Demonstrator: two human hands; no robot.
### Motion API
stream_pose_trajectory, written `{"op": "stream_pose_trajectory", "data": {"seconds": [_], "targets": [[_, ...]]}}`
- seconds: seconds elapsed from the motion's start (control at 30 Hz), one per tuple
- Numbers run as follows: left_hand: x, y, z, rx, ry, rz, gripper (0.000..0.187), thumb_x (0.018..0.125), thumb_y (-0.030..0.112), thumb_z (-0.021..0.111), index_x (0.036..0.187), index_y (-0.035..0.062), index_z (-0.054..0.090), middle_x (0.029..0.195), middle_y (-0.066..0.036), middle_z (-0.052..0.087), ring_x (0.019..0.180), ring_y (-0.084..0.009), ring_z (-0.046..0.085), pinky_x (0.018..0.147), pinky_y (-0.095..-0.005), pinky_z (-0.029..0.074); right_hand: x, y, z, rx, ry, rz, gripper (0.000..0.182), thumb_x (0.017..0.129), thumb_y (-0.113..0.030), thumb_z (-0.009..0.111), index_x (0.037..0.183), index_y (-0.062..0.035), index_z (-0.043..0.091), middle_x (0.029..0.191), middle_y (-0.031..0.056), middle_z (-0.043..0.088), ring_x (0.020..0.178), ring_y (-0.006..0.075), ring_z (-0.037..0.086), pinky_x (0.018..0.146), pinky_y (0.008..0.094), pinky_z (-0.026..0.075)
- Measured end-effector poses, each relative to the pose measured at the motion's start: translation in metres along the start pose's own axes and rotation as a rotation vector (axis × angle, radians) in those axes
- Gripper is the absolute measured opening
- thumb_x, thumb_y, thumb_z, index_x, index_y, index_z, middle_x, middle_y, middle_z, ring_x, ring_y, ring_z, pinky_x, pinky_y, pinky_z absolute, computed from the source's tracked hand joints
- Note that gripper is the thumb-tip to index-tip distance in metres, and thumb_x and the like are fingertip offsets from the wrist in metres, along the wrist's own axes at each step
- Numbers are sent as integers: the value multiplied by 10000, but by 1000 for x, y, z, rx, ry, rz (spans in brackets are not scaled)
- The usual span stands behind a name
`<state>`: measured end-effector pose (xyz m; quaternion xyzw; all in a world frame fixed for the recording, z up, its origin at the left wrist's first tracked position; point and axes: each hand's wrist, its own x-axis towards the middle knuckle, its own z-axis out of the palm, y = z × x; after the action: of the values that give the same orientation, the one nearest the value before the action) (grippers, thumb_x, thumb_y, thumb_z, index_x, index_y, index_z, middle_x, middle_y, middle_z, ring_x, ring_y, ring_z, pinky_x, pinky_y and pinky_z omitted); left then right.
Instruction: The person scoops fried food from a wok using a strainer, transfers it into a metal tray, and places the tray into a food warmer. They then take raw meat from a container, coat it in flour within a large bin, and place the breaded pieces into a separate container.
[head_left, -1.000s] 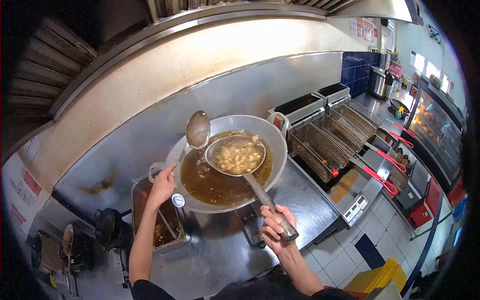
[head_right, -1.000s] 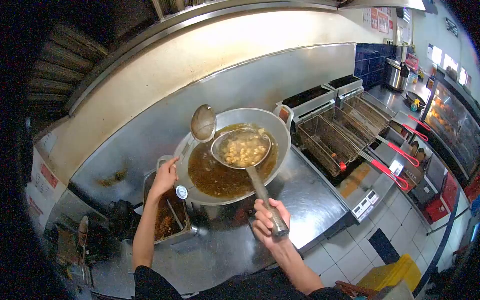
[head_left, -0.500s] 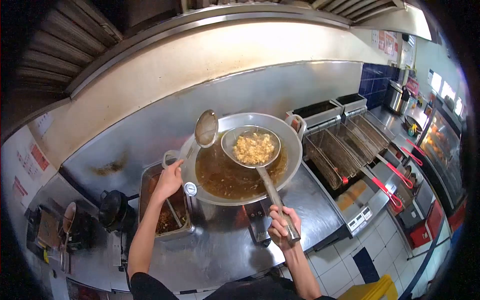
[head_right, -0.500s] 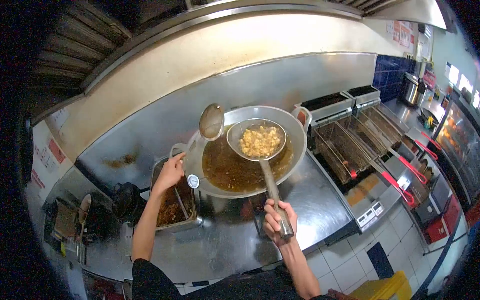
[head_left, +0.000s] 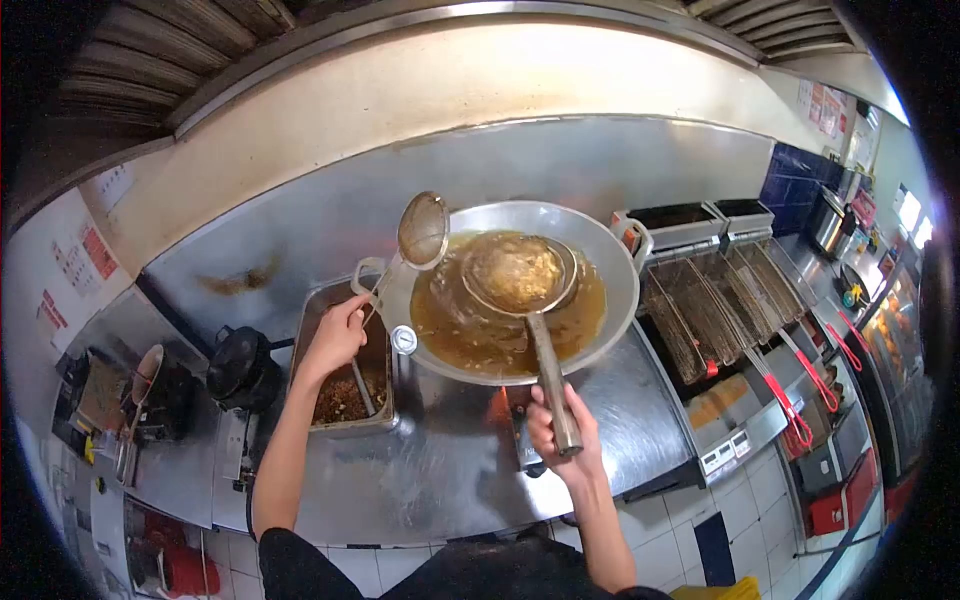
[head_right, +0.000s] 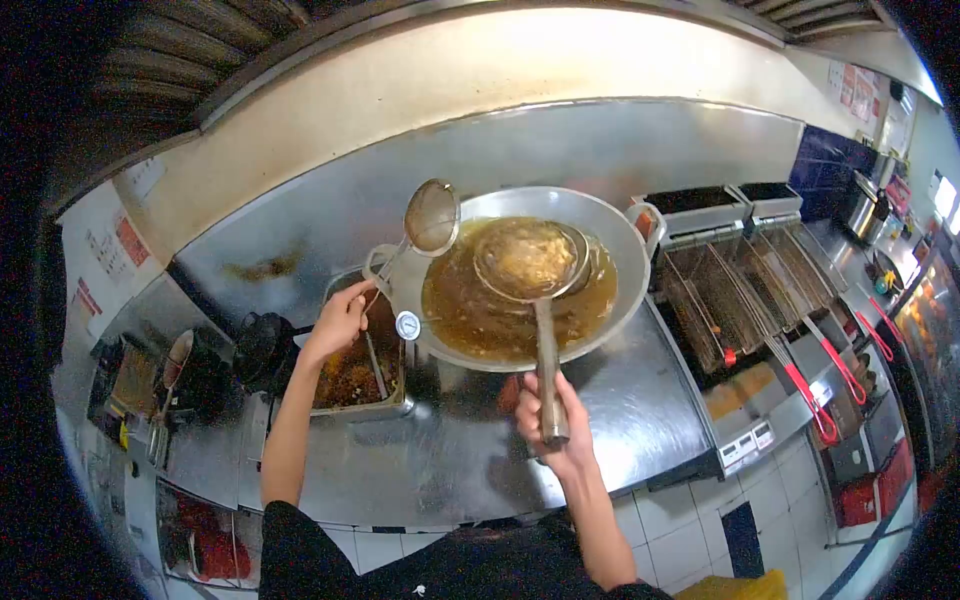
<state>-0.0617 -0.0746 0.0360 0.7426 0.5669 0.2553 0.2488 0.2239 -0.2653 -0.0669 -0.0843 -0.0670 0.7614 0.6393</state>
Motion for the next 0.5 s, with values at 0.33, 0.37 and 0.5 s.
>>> {"op": "stream_pose_trajectory", "data": {"seconds": [0.33, 0.37, 0.5], "targets": [[-22, 0, 0, -165, -2, -64, 371, 964, 172, 376, 1309, 78, 476, 594, -13, 507, 440, -88, 442, 416, -260, 387, -16, 5, -2, -61, 4, 112, 324, 927, -96, 443, 1243, -23, 440, 703, 1, 388, 420, 51, 325, 329, 199, 326], [-24, 1, 2, -168, 0, -70, 371, 964, 172, 376, 1309, 78, 476, 594, -13, 507, 440, -88, 442, 416, -260, 387, -17, 3, -5, -9, -43, 106, 321, 931, -104, 439, 1242, -22, 440, 700, 1, 382, 427, 54, 332, 337, 200, 331], [-33, 2, 12, -166, -5, -85, 365, 965, 162, 372, 1304, 77, 481, 593, -13, 506, 438, -83, 435, 414, -250, 375, -15, -1, -11, -21, -55, 111, 311, 927, -122, 465, 1229, -48, 461, 726, 3, 416, 442, 66, 341, 352, 194, 317]]}}
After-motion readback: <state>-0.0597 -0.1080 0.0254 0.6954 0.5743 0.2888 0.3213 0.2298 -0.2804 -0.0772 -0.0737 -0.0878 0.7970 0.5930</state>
